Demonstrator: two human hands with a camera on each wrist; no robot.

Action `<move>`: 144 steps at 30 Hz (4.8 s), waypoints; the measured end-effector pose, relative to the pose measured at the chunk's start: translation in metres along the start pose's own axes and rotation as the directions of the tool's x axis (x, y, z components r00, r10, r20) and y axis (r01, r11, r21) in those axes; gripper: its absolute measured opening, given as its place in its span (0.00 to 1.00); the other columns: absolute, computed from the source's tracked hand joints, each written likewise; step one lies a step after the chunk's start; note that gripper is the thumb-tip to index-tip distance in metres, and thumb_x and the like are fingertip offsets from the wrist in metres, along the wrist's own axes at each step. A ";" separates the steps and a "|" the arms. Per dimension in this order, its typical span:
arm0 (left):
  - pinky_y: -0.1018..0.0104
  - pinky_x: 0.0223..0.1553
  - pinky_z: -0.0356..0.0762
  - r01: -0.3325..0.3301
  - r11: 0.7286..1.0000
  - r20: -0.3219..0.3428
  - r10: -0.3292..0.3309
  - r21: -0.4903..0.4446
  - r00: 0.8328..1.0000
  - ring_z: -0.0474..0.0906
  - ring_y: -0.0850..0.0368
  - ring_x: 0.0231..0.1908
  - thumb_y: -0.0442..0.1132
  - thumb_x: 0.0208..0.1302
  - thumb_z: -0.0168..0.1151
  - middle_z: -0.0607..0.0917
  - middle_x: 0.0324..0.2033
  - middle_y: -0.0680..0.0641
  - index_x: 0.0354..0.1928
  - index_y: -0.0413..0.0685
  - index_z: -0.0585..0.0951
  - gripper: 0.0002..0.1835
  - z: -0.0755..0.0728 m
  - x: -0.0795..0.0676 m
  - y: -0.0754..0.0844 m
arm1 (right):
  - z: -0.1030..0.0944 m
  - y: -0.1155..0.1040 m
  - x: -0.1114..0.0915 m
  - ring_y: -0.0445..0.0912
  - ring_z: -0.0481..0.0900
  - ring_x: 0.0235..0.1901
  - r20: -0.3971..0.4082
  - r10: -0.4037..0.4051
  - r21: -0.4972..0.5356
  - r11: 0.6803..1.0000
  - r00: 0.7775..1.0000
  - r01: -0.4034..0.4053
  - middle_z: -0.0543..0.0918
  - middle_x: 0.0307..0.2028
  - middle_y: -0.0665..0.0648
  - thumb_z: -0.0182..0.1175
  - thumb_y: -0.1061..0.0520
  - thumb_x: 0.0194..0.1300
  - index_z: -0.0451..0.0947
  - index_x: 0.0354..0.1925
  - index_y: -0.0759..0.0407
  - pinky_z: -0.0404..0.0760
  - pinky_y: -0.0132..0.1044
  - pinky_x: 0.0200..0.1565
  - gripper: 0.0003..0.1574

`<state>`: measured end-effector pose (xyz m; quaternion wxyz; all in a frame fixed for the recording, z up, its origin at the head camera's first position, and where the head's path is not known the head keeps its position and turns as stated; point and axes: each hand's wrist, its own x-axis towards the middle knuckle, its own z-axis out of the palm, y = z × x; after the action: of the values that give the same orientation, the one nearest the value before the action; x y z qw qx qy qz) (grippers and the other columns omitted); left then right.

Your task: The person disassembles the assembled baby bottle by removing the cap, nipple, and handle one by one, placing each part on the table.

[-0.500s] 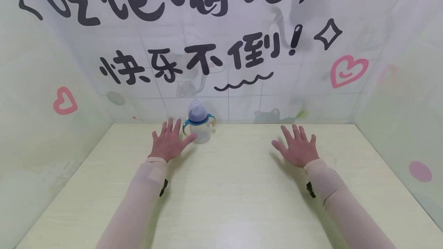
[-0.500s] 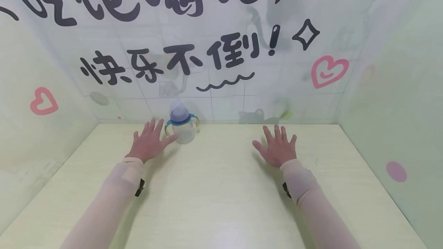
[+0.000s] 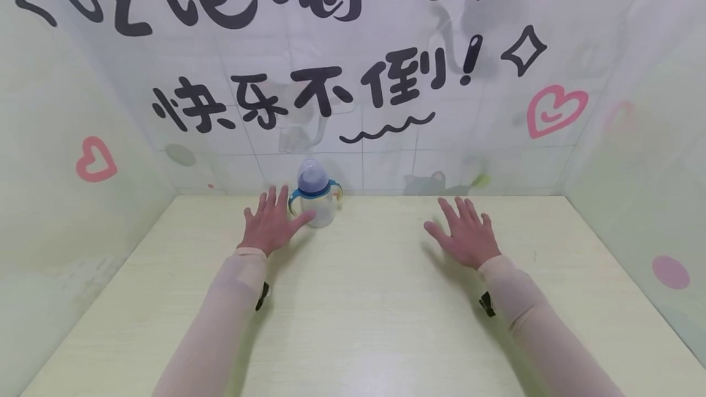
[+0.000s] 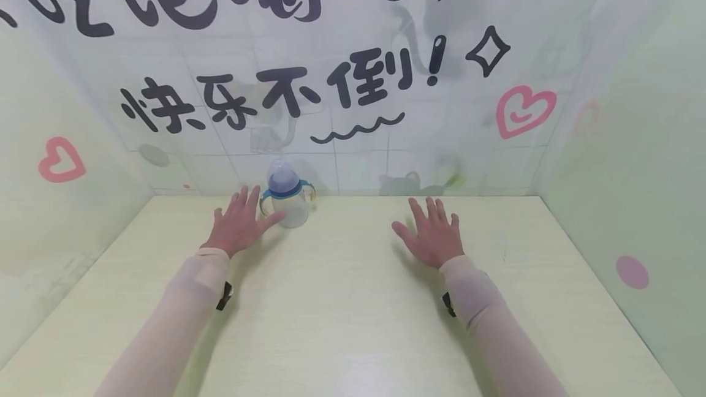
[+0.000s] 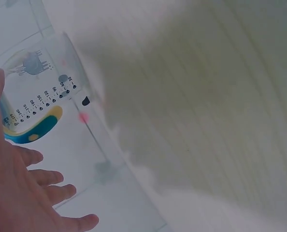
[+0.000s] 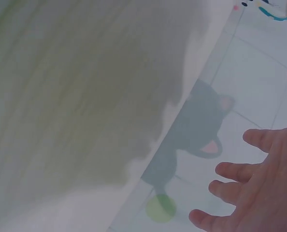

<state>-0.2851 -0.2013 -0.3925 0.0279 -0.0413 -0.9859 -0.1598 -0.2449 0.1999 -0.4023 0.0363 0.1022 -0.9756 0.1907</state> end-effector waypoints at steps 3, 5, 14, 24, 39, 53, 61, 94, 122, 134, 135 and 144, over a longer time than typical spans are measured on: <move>0.21 0.63 0.37 0.005 1.000 0.005 -0.005 -0.016 1.000 0.41 0.29 0.74 0.77 0.61 0.46 0.46 0.75 0.30 0.78 0.42 0.47 0.57 0.001 0.003 0.002 | 0.001 -0.006 0.000 0.67 0.42 0.74 -0.008 -0.011 0.011 1.000 1.000 0.011 0.52 0.74 0.72 0.38 0.27 0.72 0.50 0.77 0.57 0.44 0.72 0.65 0.50; 0.21 0.63 0.36 0.006 1.000 0.005 -0.006 -0.027 1.000 0.41 0.29 0.74 0.77 0.61 0.46 0.47 0.75 0.29 0.78 0.41 0.47 0.58 0.002 0.005 0.002 | 0.002 -0.010 0.001 0.66 0.42 0.75 -0.009 -0.016 0.016 1.000 1.000 0.016 0.52 0.74 0.71 0.39 0.27 0.72 0.50 0.77 0.56 0.44 0.72 0.66 0.50; 0.22 0.64 0.37 0.028 0.995 0.023 -0.026 -0.094 0.999 0.41 0.30 0.74 0.78 0.60 0.46 0.45 0.76 0.31 0.78 0.42 0.44 0.59 0.006 0.011 0.004 | 0.006 -0.029 0.002 0.65 0.45 0.75 -0.037 -0.062 0.057 0.996 0.997 0.064 0.54 0.74 0.70 0.41 0.29 0.73 0.52 0.77 0.55 0.47 0.69 0.66 0.48; 0.31 0.62 0.54 0.020 0.973 -0.073 -0.038 -0.230 0.997 0.53 0.35 0.72 0.75 0.57 0.56 0.57 0.74 0.35 0.77 0.42 0.51 0.59 0.012 0.016 0.008 | 0.009 -0.065 0.003 0.61 0.45 0.76 -0.074 -0.080 0.165 0.982 0.994 0.091 0.59 0.73 0.66 0.43 0.30 0.72 0.55 0.76 0.53 0.48 0.65 0.68 0.46; 0.40 0.64 0.65 -0.020 0.897 -0.137 -0.046 -0.442 0.990 0.70 0.38 0.64 0.62 0.55 0.71 0.75 0.64 0.37 0.71 0.40 0.64 0.49 0.021 0.023 0.017 | 0.014 -0.106 0.000 0.53 0.60 0.71 -0.151 -0.139 0.279 0.944 0.979 0.177 0.67 0.71 0.58 0.45 0.30 0.72 0.59 0.75 0.52 0.60 0.62 0.65 0.44; 0.43 0.65 0.66 -0.035 0.844 -0.163 -0.062 -0.535 0.985 0.72 0.38 0.63 0.54 0.56 0.74 0.76 0.62 0.34 0.67 0.36 0.67 0.44 0.023 0.020 0.024 | 0.010 -0.115 -0.004 0.52 0.65 0.69 -0.183 -0.155 0.324 0.923 0.971 0.208 0.70 0.68 0.56 0.48 0.34 0.73 0.62 0.73 0.53 0.62 0.62 0.64 0.40; 0.46 0.58 0.75 -0.069 0.844 -0.218 -0.058 -0.531 0.974 0.78 0.40 0.55 0.54 0.54 0.76 0.81 0.55 0.34 0.62 0.35 0.72 0.42 0.025 0.016 0.028 | 0.012 -0.115 -0.003 0.52 0.66 0.68 -0.195 -0.176 0.318 0.919 0.965 0.232 0.71 0.67 0.56 0.49 0.34 0.72 0.63 0.73 0.54 0.63 0.62 0.63 0.40; 0.48 0.44 0.79 -0.310 0.893 -0.463 0.136 -0.326 0.876 0.78 0.47 0.44 0.54 0.46 0.80 0.83 0.46 0.42 0.58 0.42 0.77 0.39 0.015 -0.038 0.093 | -0.007 -0.121 -0.010 0.54 0.64 0.70 -0.295 -0.165 0.475 0.829 0.941 0.294 0.67 0.70 0.60 0.56 0.44 0.72 0.53 0.76 0.57 0.63 0.63 0.66 0.43; 0.55 0.31 0.82 -0.449 0.886 -0.534 0.327 -0.113 0.780 0.81 0.50 0.37 0.57 0.46 0.79 0.80 0.46 0.44 0.58 0.46 0.78 0.38 0.008 -0.058 0.115 | -0.022 -0.109 -0.007 0.56 0.76 0.58 -0.339 -0.221 0.629 0.669 0.914 0.395 0.75 0.62 0.63 0.65 0.61 0.65 0.56 0.74 0.58 0.75 0.57 0.56 0.45; 0.55 0.30 0.83 -0.461 0.885 -0.533 0.358 -0.069 0.766 0.81 0.49 0.36 0.56 0.46 0.79 0.81 0.45 0.43 0.57 0.46 0.78 0.38 0.008 -0.060 0.117 | -0.025 -0.110 -0.008 0.57 0.78 0.53 -0.313 -0.219 0.653 0.657 0.924 0.377 0.76 0.60 0.64 0.64 0.62 0.66 0.57 0.74 0.57 0.76 0.56 0.56 0.44; 0.55 0.30 0.83 -0.461 0.885 -0.534 0.359 -0.066 0.766 0.81 0.49 0.36 0.56 0.45 0.79 0.81 0.45 0.43 0.57 0.46 0.78 0.38 0.008 -0.060 0.117 | -0.025 -0.110 -0.008 0.57 0.78 0.53 -0.312 -0.219 0.653 0.657 0.924 0.376 0.75 0.60 0.64 0.64 0.62 0.66 0.56 0.74 0.57 0.76 0.55 0.56 0.43; 0.55 0.30 0.83 -0.447 0.893 -0.529 0.356 -0.048 0.770 0.81 0.49 0.36 0.56 0.46 0.79 0.81 0.44 0.43 0.57 0.46 0.79 0.38 0.007 -0.060 0.117 | -0.022 -0.108 -0.006 0.55 0.77 0.54 -0.309 -0.228 0.655 0.654 0.923 0.380 0.76 0.60 0.62 0.63 0.62 0.66 0.57 0.73 0.57 0.77 0.53 0.55 0.42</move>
<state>-0.2148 -0.0922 -0.3669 0.3161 -0.2104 -0.8936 -0.2394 -0.2153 0.1112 -0.3433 0.1236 0.2512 -0.7883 0.5479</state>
